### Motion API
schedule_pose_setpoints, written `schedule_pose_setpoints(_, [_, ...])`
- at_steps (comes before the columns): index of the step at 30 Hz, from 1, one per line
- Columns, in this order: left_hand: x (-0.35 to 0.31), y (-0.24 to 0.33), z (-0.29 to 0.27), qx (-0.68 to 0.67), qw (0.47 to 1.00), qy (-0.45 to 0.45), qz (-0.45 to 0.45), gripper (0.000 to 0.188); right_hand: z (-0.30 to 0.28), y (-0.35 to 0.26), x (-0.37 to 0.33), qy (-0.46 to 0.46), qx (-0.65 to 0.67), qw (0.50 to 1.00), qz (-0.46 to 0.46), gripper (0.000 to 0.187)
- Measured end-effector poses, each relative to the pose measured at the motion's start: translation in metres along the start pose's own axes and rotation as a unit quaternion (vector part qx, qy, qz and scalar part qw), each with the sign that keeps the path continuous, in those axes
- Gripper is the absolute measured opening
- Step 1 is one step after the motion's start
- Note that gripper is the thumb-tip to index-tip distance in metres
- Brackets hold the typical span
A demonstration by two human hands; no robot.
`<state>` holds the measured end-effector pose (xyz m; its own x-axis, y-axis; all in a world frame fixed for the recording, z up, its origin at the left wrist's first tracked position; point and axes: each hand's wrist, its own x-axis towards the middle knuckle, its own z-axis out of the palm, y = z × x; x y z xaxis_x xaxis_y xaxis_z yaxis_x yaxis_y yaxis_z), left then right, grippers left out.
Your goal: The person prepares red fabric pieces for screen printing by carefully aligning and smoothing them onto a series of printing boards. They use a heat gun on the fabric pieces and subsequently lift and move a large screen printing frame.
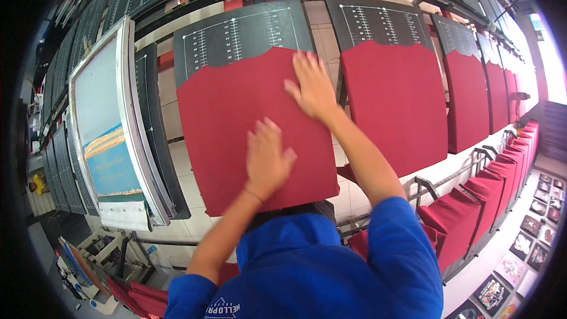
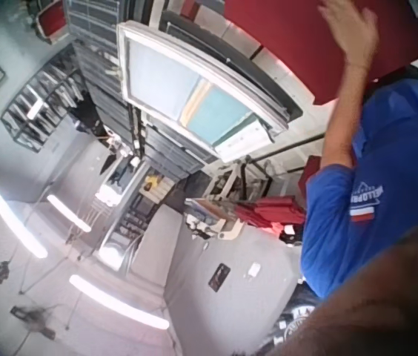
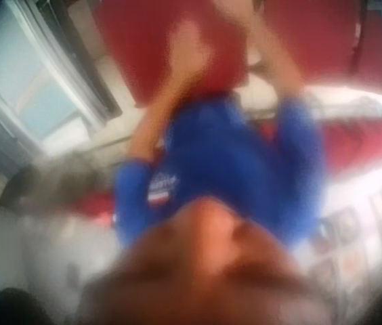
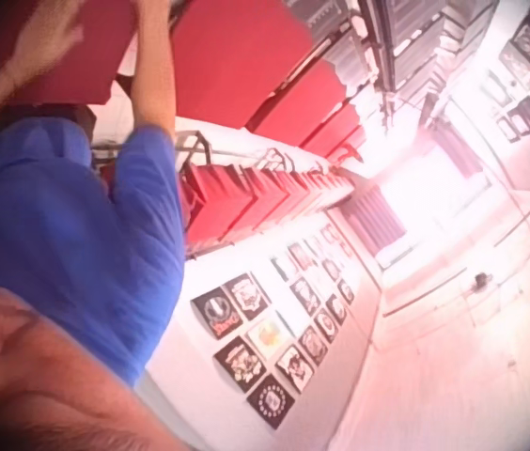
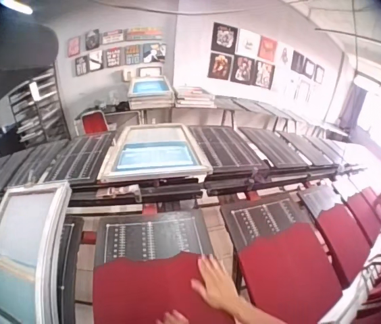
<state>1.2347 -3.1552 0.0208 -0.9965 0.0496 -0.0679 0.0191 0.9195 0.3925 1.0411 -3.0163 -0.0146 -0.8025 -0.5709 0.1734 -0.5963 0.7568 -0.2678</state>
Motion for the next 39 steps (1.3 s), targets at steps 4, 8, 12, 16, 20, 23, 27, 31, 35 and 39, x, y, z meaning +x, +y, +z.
schedule_pose_setpoints(4, [-0.093,0.030,0.047,-0.051,0.980,-0.096,0.169,0.085,0.019,0.009,0.015,0.057,0.022,0.997,0.055,0.072])
schedule_pose_setpoints(8, [-0.032,-0.034,0.012,0.008,0.995,-0.065,0.077,0.080,-0.016,-0.045,-0.128,-0.002,0.069,0.994,0.084,0.073])
schedule_pose_setpoints(12, [0.087,-0.170,-0.029,0.127,0.963,0.195,-0.138,0.067,-0.029,-0.079,-0.284,-0.101,0.066,0.986,0.119,0.079])
schedule_pose_setpoints(16, [0.089,-0.203,-0.033,0.161,0.933,0.197,-0.255,0.067,-0.037,-0.093,-0.266,-0.147,0.002,0.981,0.128,0.082])
schedule_pose_setpoints(20, [0.026,-0.136,-0.007,0.136,0.951,0.165,-0.221,0.069,-0.023,-0.135,-0.183,-0.171,0.077,0.982,0.013,0.085])
schedule_pose_setpoints(23, [-0.052,-0.101,0.001,0.101,0.943,0.141,-0.283,0.071,0.006,-0.144,-0.101,-0.109,0.067,0.991,-0.031,0.082])
schedule_pose_setpoints(27, [-0.099,-0.092,0.007,0.094,0.913,0.140,-0.372,0.071,0.056,-0.106,0.046,0.036,0.025,0.997,0.071,0.079])
schedule_pose_setpoints(31, [-0.095,-0.092,0.002,0.088,0.909,0.157,-0.376,0.071,0.058,-0.095,0.083,0.015,0.050,0.994,0.098,0.079])
schedule_pose_setpoints(35, [-0.100,-0.094,0.007,0.067,0.900,0.154,-0.402,0.073,0.036,-0.128,-0.030,-0.056,0.061,0.996,0.025,0.082])
schedule_pose_setpoints(39, [-0.097,-0.090,0.004,0.055,0.901,0.158,-0.400,0.072,0.013,-0.152,-0.112,-0.158,0.024,0.987,0.006,0.083])
